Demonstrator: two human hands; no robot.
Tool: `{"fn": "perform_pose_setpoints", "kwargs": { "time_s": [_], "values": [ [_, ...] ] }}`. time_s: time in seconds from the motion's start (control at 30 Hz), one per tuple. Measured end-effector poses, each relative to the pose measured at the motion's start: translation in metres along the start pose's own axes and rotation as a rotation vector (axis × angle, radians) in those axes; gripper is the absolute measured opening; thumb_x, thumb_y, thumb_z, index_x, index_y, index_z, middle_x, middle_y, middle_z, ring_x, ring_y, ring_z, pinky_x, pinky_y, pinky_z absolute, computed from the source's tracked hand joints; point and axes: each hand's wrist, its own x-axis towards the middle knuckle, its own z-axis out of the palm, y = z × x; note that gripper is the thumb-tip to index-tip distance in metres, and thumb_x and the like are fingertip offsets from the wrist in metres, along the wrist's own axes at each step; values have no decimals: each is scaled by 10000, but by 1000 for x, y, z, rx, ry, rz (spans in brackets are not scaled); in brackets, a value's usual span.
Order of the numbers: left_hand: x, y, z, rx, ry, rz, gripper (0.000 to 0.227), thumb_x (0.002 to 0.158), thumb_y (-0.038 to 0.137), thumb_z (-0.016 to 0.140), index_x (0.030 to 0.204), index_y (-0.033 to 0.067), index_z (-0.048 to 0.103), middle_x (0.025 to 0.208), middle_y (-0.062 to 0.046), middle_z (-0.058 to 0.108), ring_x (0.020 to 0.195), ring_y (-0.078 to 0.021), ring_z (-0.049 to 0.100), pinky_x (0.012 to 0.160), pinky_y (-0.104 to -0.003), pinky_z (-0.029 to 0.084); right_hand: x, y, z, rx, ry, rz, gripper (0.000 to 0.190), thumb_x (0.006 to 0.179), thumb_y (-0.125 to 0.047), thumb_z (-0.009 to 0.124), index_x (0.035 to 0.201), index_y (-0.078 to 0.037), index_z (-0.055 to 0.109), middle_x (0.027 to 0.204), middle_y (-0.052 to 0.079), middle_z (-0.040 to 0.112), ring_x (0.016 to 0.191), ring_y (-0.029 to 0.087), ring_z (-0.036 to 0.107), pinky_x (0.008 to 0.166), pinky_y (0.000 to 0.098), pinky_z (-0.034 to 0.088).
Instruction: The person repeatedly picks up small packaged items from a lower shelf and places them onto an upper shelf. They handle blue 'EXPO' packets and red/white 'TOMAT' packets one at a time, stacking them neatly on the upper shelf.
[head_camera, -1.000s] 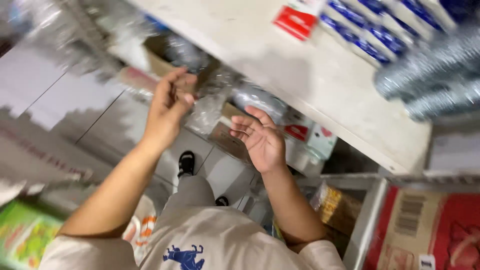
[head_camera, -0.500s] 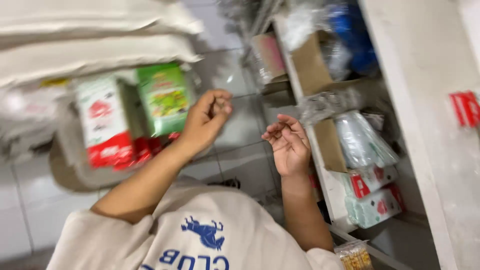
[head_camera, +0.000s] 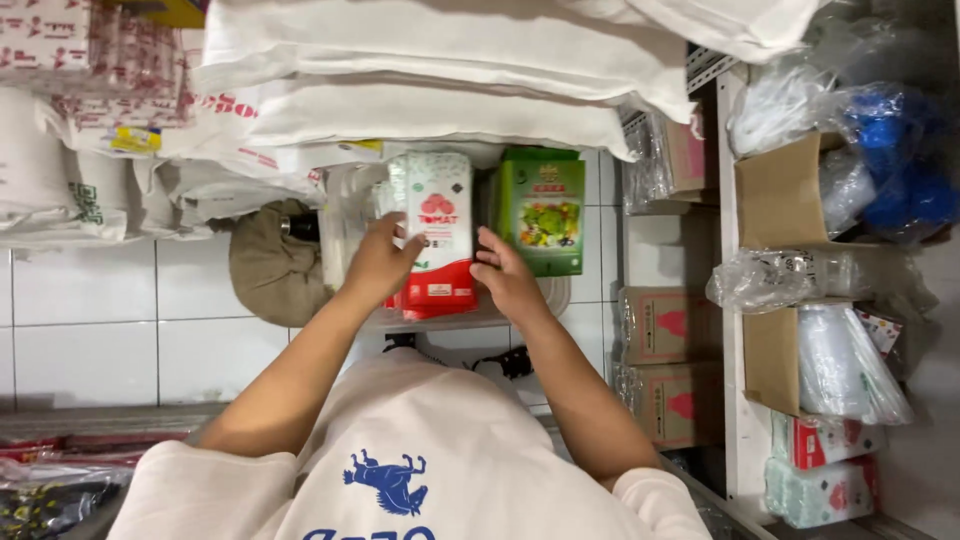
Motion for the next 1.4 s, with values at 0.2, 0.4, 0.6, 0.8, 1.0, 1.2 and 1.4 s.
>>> {"fn": "perform_pose_setpoints", "kwargs": {
  "time_s": [0.2,0.4,0.6,0.8,1.0,1.2,1.4],
  "values": [
    [10,-22,4,-93,-116,-88,468,868,275,749,1198,-31,619,951,-164,702,795,-249,679,710,-375,550,29,13,21,125,134,112,686,925,-27,603,1558,3,338,1287,147,612,1117,211,629,969,327,531],
    [6,-4,-5,-683,-309,-323,505,865,208,690,1277,-6,493,1085,-198,673,875,-290,659,701,-428,553,8,-26,31,346,114,81,617,885,20,594,1484,23,444,1235,142,607,1092,217,632,961,360,555],
    [-11,16,-26,-1735,-488,-193,783,965,534,591,1506,-13,440,1422,-229,591,1294,-368,612,1142,-509,498,-30,-70,59,374,-64,-201,668,882,33,625,1514,0,412,1308,142,592,1213,237,582,1068,368,509],
    [-21,61,-55,-1944,-837,-28,1028,908,782,493,1630,70,319,1610,-230,408,1428,-389,480,1157,-585,418,-69,-114,91,-897,220,-906,720,872,-124,754,1512,-41,436,1459,207,488,1343,381,508,1118,431,453],
    [-34,62,-50,-1985,-915,-9,891,972,733,448,1583,95,335,1648,-183,388,1471,-444,420,1156,-651,352,-87,-113,124,-1227,-109,-1204,858,861,-479,771,1482,25,460,1610,225,349,1484,459,323,1195,648,156],
    [-58,52,-33,-2174,-955,-338,771,1025,649,389,1563,100,449,1569,-198,444,1402,-427,461,1158,-618,369,-43,-153,88,-1208,119,-930,962,865,-517,693,1567,46,353,1641,259,324,1561,436,255,1268,627,127],
    [-57,25,-8,-2140,-999,-59,707,1148,649,375,1524,56,460,1496,-180,535,1389,-352,539,1225,-499,394,-76,-150,98,-1223,129,-923,972,803,-422,740,1521,93,337,1599,327,316,1527,499,211,1232,663,76]
  ]
}}
